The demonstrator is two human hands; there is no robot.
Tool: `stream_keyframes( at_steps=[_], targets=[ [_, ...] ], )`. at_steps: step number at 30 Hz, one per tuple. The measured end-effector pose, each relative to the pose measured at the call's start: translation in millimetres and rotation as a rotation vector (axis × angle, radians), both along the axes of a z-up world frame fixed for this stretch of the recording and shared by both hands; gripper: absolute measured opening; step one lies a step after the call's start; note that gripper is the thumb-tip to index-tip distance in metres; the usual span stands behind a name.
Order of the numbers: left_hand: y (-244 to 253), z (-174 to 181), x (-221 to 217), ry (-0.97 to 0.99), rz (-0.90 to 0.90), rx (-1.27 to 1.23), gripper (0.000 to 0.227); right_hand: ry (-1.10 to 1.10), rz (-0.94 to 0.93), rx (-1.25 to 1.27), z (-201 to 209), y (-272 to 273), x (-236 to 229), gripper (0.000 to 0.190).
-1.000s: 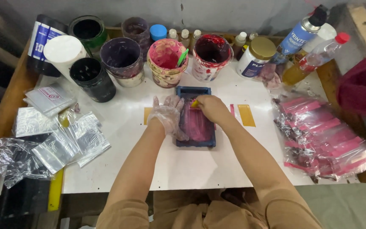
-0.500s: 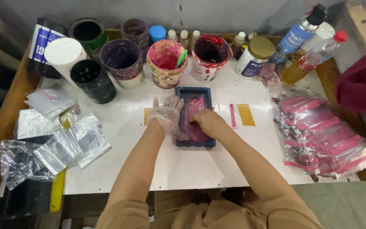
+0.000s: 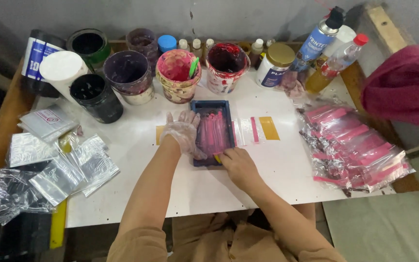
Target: The person uses a yellow squeegee to spread pink ink evenly across a blue rectangular screen printing frame. They then press the frame onto a clear plastic bag to transfer the ink, repeating the process on multiple bags laid out on the table.
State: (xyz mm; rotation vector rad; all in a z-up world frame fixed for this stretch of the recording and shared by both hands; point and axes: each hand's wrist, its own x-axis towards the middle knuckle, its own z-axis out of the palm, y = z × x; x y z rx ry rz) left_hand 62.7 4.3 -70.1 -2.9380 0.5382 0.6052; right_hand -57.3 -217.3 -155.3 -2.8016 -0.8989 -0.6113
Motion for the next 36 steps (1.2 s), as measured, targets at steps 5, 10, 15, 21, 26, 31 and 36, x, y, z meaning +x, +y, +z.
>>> stream_keyframes(
  at_steps=[5, 10, 15, 21, 26, 31, 36],
  targets=[
    [-10, 58, -48, -0.101, 0.326, -0.407, 0.094, 0.325, -0.128, -0.074, 52, 3, -19, 0.055],
    [22, -68, 8, -0.730, 0.167, -0.054, 0.120, 0.427, -0.296, 0.205, 80, -36, -22, 0.046],
    [38, -56, 1, -1.076, 0.523, -0.359, 0.075, 0.558, -0.527, 0.478, 50, -55, -15, 0.033],
    [22, -54, -4, -0.996, 0.928, -0.282, 0.070, 0.656, -0.571, 0.468, 62, -26, -13, 0.041],
    [12, -56, 0, -0.757, 0.932, -0.214, 0.095, 0.646, -0.628, 0.500, 55, -17, -10, 0.044],
    [13, -75, 1, -0.744, 0.911, -0.203, 0.113, 0.701, -0.684, 0.489, 52, -18, -8, 0.048],
    [6, -61, 3, -0.859, 0.884, -0.272, 0.114, 0.709, -0.690, 0.490, 48, -20, -1, 0.049]
  ],
)
